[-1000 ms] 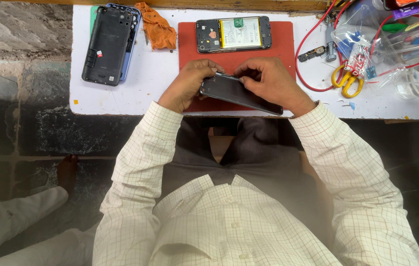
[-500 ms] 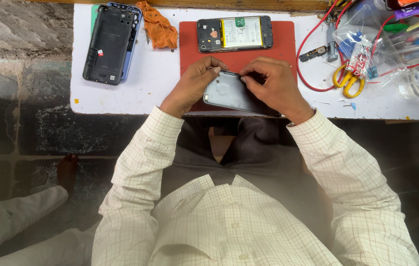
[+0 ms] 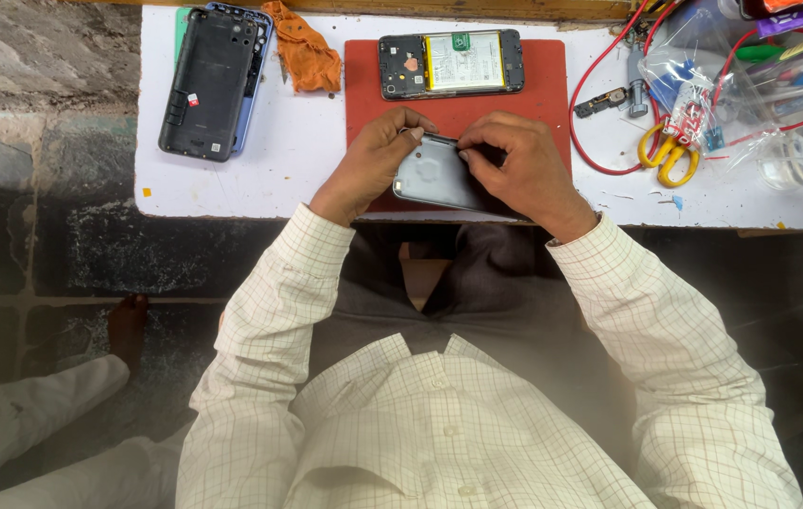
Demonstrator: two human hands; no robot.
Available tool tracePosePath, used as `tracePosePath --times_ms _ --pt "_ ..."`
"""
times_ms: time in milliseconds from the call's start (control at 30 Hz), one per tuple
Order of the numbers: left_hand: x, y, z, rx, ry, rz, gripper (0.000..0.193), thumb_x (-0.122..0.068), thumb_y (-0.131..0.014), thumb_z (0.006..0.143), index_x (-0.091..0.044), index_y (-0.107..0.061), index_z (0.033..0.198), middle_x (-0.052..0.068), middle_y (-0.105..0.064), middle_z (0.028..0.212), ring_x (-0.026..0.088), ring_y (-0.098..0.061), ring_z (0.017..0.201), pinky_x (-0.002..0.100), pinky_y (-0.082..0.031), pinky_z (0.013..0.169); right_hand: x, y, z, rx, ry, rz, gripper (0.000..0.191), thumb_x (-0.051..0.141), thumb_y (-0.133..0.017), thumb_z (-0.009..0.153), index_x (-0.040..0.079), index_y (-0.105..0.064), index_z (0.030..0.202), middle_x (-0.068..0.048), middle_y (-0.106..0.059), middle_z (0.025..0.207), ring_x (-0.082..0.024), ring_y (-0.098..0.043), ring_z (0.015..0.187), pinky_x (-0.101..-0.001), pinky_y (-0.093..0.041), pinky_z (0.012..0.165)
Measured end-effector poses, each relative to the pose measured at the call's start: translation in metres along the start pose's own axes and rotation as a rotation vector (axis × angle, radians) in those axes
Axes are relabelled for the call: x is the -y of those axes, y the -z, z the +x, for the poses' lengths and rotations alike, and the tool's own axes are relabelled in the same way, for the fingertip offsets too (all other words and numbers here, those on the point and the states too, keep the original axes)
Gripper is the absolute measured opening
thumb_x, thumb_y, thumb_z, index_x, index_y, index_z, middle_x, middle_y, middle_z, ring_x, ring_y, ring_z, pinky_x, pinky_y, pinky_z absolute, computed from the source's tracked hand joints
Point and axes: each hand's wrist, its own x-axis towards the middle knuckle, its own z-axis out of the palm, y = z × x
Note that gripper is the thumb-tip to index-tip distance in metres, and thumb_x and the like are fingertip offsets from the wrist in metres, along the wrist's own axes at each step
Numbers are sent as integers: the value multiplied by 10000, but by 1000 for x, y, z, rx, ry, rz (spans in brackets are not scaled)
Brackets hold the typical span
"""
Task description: The person handles a smartphone at a repair bench, opens its back cover, and works on the exposed internals including the battery and screen assembly. They peel a protective film from a screen panel, align it with the phone body, and press the assembly together by hand.
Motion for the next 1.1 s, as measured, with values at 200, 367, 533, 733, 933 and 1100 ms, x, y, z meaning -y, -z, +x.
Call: tracePosePath --times_ms 200,367,533,733,933,1100 --pt "1 -1 0 -13 -36 55 190 -154 -542 1055 -29 -640 1160 -28 -596 937 52 -508 864 230 -464 782 -4 -1 3 76 -91 97 90 4 -743 876 -13 -701 954 -91 -681 977 -211 -698 840 -304 -561 741" --pt "1 0 -2 -6 -54 79 190 -142 -532 1051 -32 -640 1161 -34 -587 943 54 -491 848 232 -456 766 -9 -4 4 123 -66 39 116 3 -726 908 -20 -644 985 -116 -594 1026 -237 -651 893 -333 -549 787" --pt "-1 0 -2 -15 -46 104 184 -137 -538 1043 -32 -645 1152 -36 -584 925 51 -486 830 229 -456 754 -11 -12 1 114 25 -79 144 -2 -708 929 -27 -593 1012 -135 -543 1064 -273 -610 934 -361 -529 802" --pt "2 0 0 -42 -47 103 202 -139 -547 1037 -20 -652 1162 -31 -547 885 59 -458 793 242 -431 710 -10 -9 -5 23 113 -122 149 -8 -704 950 -30 -587 1040 -159 -529 1136 -305 -601 1024 -376 -532 860" --pt "1 -1 0 -47 -95 128 199 -158 -546 1041 -14 -644 1137 -38 -624 927 45 -525 837 227 -472 763 -13 4 -12 -97 -2 -2 100 -2 -686 999 -35 -602 1043 -133 -631 1075 -214 -677 959 -311 -589 837" --pt "0 -4 0 -81 -71 166 200 -176 -556 1052 -15 -645 1129 -31 -614 885 50 -502 807 233 -465 737 -18 4 -17 -153 -165 52 92 -2 -731 958 -31 -644 951 -76 -701 870 -111 -655 751 -251 -544 681"
